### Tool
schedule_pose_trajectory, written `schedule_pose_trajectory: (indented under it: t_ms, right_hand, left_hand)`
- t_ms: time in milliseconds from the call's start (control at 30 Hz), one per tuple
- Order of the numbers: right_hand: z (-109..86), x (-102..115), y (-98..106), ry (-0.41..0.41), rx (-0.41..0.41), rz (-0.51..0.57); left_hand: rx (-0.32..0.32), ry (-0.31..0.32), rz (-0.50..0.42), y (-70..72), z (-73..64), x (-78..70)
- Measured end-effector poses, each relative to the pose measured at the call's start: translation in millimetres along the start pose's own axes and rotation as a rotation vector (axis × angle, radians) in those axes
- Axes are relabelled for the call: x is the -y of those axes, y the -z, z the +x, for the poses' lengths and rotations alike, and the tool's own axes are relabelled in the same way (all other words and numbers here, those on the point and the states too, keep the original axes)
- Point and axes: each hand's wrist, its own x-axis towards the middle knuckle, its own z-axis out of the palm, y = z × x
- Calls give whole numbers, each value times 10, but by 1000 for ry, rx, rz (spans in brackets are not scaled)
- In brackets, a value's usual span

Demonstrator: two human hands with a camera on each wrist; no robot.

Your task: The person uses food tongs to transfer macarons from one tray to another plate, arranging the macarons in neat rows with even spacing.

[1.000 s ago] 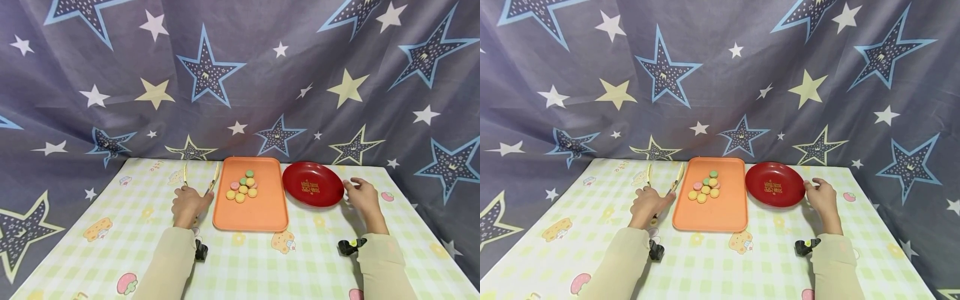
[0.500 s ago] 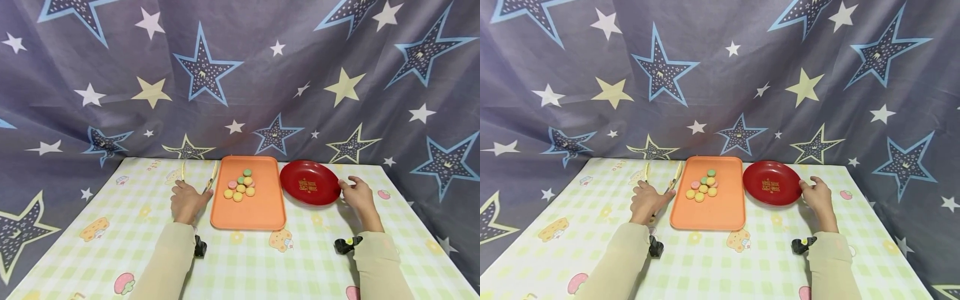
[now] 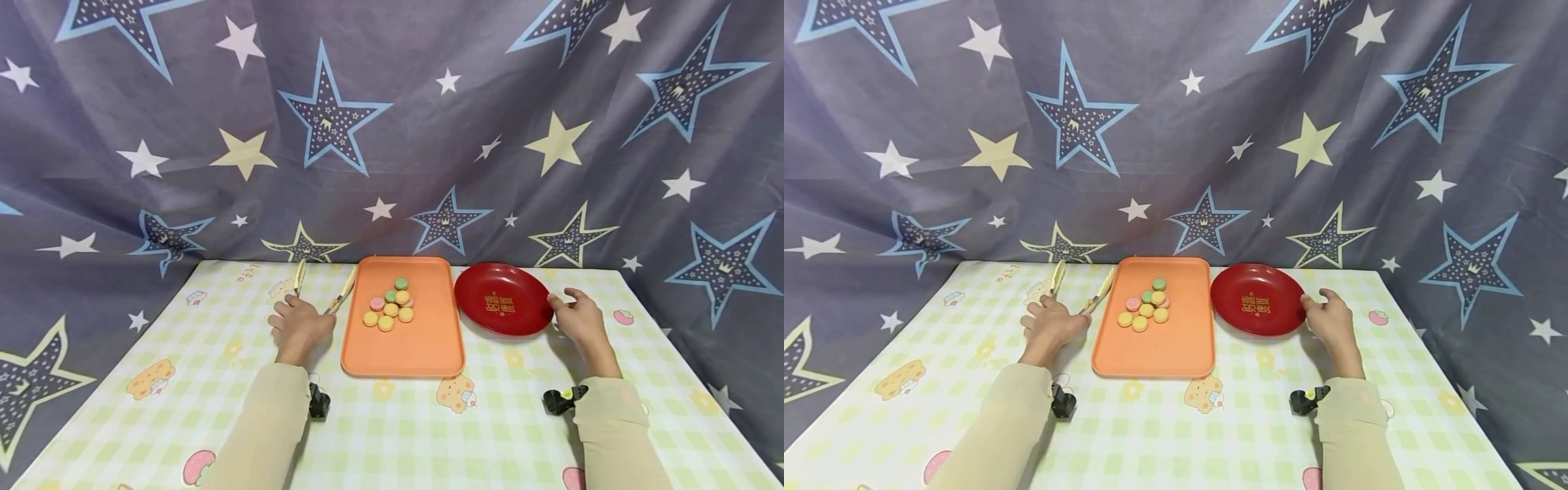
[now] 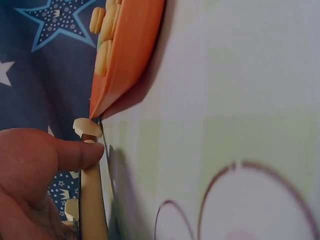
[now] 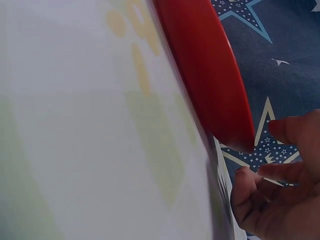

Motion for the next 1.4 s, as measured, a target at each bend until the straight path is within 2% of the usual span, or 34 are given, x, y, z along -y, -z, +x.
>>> schedule_pose_trajectory:
  t_ms: [233,500,633,900,1233,1400]
  right_hand:
    - [-9,-8,25,9,-5,-4]
    - [-9,21,13,40,-17,26]
    - [7,44,-6,29,-12,102]
    - [25,7,0,-9,30,262]
    - [29,-69,30,-34,113,431]
    - [23,-102,70,-40,193,520]
  left_hand:
    - [-51,-89,57,61,-25,-6]
    - [-73,-220,124,234,-77,-10]
    - [-96,-285,156,303,-107,11]
    - [-115,-364,175,342,-203,24]
    - [-84,-442,161,339,-284,44]
    - [-60,-483,149,323,-318,36]
